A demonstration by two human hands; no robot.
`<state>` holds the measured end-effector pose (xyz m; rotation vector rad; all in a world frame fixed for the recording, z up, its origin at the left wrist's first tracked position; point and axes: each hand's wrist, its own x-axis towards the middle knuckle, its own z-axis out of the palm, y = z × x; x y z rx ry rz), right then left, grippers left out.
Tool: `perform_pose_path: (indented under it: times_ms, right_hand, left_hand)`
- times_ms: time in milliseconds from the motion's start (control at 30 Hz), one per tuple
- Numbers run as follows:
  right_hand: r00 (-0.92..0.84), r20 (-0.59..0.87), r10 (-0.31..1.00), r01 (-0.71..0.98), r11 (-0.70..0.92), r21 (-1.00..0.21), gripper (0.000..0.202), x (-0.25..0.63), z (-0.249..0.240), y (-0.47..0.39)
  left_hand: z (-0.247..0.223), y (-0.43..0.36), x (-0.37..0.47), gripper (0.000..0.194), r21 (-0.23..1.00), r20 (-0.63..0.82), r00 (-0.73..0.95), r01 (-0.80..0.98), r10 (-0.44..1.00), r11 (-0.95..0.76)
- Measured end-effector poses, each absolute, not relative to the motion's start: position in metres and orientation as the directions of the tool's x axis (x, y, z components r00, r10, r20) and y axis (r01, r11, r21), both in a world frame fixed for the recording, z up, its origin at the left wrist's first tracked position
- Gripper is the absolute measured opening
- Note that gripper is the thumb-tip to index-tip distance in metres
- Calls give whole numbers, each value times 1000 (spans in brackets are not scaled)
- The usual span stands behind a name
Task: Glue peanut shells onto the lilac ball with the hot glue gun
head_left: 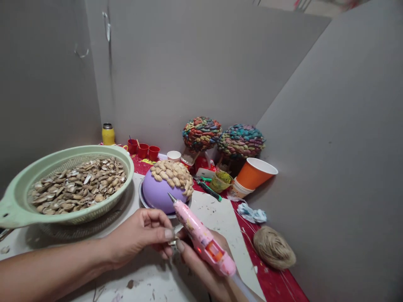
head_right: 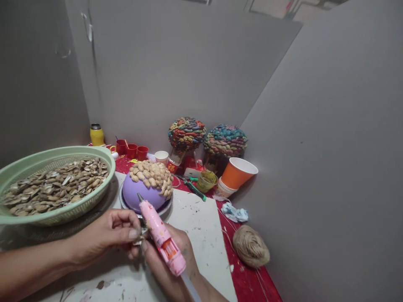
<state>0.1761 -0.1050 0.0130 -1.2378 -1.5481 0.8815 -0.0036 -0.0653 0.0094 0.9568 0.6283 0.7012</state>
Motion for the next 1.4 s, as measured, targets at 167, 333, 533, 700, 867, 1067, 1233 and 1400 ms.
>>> perform_pose_path:
  times_ms: [167,333,533,700,867,1067,1233,1400]
  right_hand:
    - [-129,362,923,350,384,-854,16,177,-1,-100]
    - [-137,269,953,364,301,-881,16,181,-3,-102]
    - [-127,152,980,413,191,-890,26,192,30,-102]
    - [-151,199,968,499,249,-830,35,202,37,-113]
    - [-36,336,941,469,313,-826,22,208,6,-127]
    - [-57,432,900,464,407,-787,25,216,-23,-123]
    - [-81,505,859,497,474,-727,19,221,-37,-121]
    - [-248,563,788,459,607,-649,11,223,-39,-121]
  left_hand:
    - [1,-58,-5,26,795,-272,704,-220,656,565]
    - [0,-54,-6,23,742,-289,722,-246,629,623]
    - [0,-47,-7,23,690,-274,717,-317,641,650]
    - [-5,-44,-7,22,664,-252,730,-347,635,662]
    - [-16,-47,-2,25,718,-272,725,-286,633,635]
    - [-32,-43,6,30,817,-257,666,-238,700,526]
    - [-32,-30,3,30,836,-258,618,-242,742,492]
    - [-28,-17,-2,27,795,-273,563,-325,780,513]
